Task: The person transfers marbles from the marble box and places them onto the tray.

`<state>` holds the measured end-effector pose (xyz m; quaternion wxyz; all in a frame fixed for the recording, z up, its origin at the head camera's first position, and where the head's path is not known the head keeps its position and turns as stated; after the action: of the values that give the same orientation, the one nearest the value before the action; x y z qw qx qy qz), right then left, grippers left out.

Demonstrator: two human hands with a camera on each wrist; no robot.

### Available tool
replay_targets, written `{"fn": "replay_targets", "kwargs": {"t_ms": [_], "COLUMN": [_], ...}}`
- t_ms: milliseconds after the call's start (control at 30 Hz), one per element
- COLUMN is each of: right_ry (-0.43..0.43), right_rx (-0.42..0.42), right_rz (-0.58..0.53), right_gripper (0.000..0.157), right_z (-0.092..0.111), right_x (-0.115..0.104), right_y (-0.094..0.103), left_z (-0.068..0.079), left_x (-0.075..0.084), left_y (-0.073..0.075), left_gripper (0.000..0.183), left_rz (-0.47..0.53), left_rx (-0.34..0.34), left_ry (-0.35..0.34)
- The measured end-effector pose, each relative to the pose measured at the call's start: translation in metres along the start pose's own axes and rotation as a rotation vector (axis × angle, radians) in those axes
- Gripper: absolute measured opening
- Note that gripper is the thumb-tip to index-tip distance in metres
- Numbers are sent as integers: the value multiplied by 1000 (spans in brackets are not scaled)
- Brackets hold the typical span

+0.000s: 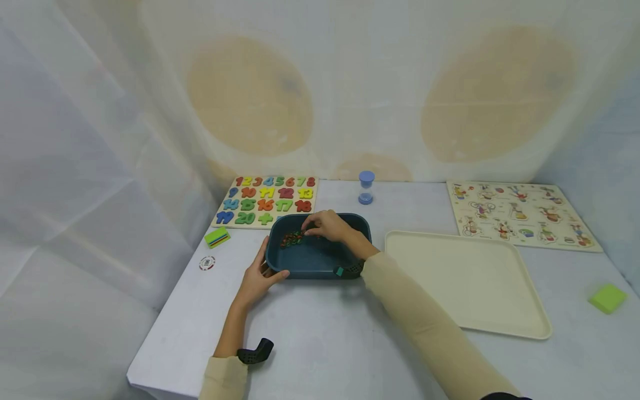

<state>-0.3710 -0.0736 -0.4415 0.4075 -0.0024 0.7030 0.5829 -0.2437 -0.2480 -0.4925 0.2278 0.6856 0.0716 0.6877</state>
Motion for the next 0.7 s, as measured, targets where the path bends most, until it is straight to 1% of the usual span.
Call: {"fn": "replay_targets", "kwargs": {"t_ms": [100, 200, 267, 333, 433, 533, 633, 700], "right_ry": [53, 86, 69, 21, -95, -198, -270, -308], "right_rx": [59, 153, 212, 256, 286, 292, 308, 312], "right_rz": [-19, -22, -3, 7, 34, 64, 105, 116], "right_gripper": [16, 16, 16, 16, 18, 17, 14, 13], "right_z": [33, 79, 113, 148, 197, 241, 275, 291], "right_x": [-8, -6, 4, 20, 51, 81, 104, 114], "right_y": [26, 52, 65, 73, 75, 69, 60, 55], "left_z": [-1, -3, -3, -4, -5, -4, -2, -1], "left_x": [1, 3, 3, 3, 2, 1, 1, 1], "left_y": [-2, -3, -2, -2, 0, 0, 0, 0], "left_gripper": [95, 96, 97, 97, 96, 95, 95, 96], "left_rz": [0, -4, -8, -8, -8, -5, -7, -7], "left_rx": [-2, -13, -11, -10, -6, -10, -14, -13], "left_ry": [0, -13, -12, -14, -11, -11, -7, -5]}}
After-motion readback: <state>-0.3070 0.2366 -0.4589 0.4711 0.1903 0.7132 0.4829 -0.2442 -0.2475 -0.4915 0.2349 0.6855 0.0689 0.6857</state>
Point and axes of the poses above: each hand's wrist, its own z-axis away from the middle knuckle, its own y-axis out of the back of the hand, x = y × z, the point moved 6 cm from there along -z, towards the middle knuckle, and after that the axes turned 13 degrees about -x, right-handed, at the moved point
